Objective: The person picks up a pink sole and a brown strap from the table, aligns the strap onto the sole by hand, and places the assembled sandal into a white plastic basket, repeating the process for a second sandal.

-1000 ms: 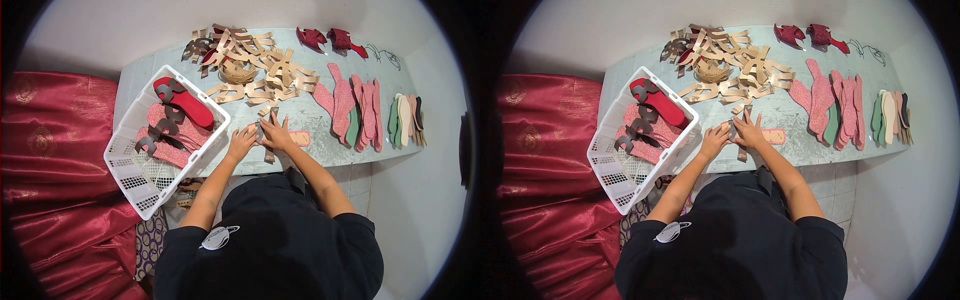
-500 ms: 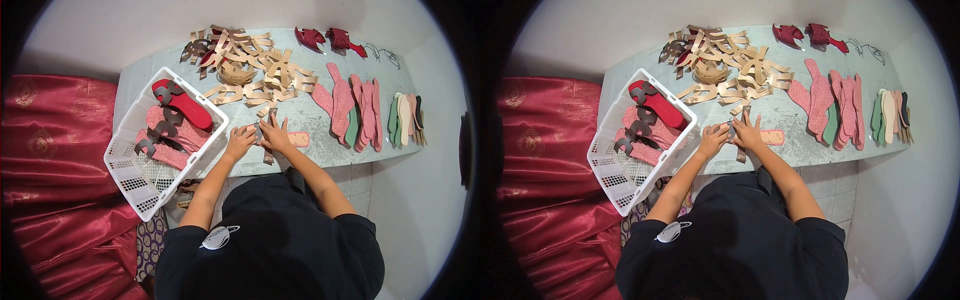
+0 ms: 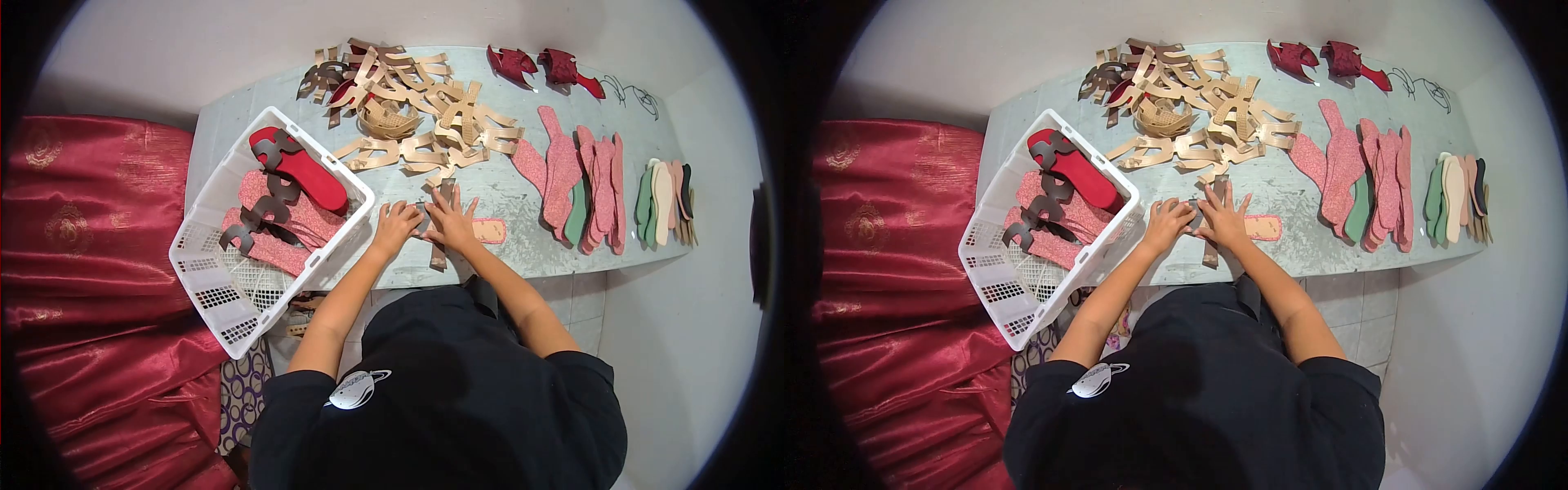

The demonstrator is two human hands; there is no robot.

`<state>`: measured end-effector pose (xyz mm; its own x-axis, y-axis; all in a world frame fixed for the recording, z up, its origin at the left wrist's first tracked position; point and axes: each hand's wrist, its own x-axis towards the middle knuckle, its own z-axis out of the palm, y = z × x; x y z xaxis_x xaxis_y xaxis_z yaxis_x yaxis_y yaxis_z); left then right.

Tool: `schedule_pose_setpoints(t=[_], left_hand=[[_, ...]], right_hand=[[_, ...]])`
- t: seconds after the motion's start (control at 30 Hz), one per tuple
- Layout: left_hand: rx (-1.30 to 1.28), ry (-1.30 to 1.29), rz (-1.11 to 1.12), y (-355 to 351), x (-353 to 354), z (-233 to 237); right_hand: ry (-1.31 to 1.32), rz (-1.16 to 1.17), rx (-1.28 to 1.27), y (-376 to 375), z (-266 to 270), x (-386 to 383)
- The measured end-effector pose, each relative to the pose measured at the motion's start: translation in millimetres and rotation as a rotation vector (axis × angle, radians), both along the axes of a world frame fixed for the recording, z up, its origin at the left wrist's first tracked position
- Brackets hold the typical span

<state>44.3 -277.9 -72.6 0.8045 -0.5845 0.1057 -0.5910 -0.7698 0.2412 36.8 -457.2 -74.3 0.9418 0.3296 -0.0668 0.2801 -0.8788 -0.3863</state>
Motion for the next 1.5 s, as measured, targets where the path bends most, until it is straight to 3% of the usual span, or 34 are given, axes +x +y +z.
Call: schedule_pose_setpoints(t=[0.43, 0.53, 0.6, 0.7, 1.0, 1.07, 1.2, 1.27, 1.5], left_hand=[[-0.004, 0.053, 0.028, 1, 0, -9], [0.046, 0.026, 0.029, -4, 0, -6], [0.09, 0.008, 0.042, -6, 0, -5], [0.141, -0.051, 0.048, -10, -2, -4], [0.153, -0.052, 0.078, -11, -1, -3], [0.157, -0.056, 0.077, -11, -1, -3], [0.184, -0.045, 0.064, -11, 0, -4], [0.199, -0.06, 0.064, -10, -1, -4], [0.166, -0.063, 0.053, -8, 0, -7]], right_hand=[[-0.009, 0.013, 0.053, -5, -7, 0], [-0.06, 0.112, 0.096, -15, -10, 7], [-0.195, 0.08, 0.247, -20, -13, 12], [-0.252, -0.055, 0.259, -31, -17, 27], [-0.003, -0.131, 0.035, -33, -22, 57], [-0.035, -0.196, 0.208, -31, -21, 55], [-0.1, -0.164, 0.265, -30, -13, 51], [0.182, -0.243, 0.334, -27, -6, 49], [0.079, -0.143, 0.491, -27, -3, 37]])
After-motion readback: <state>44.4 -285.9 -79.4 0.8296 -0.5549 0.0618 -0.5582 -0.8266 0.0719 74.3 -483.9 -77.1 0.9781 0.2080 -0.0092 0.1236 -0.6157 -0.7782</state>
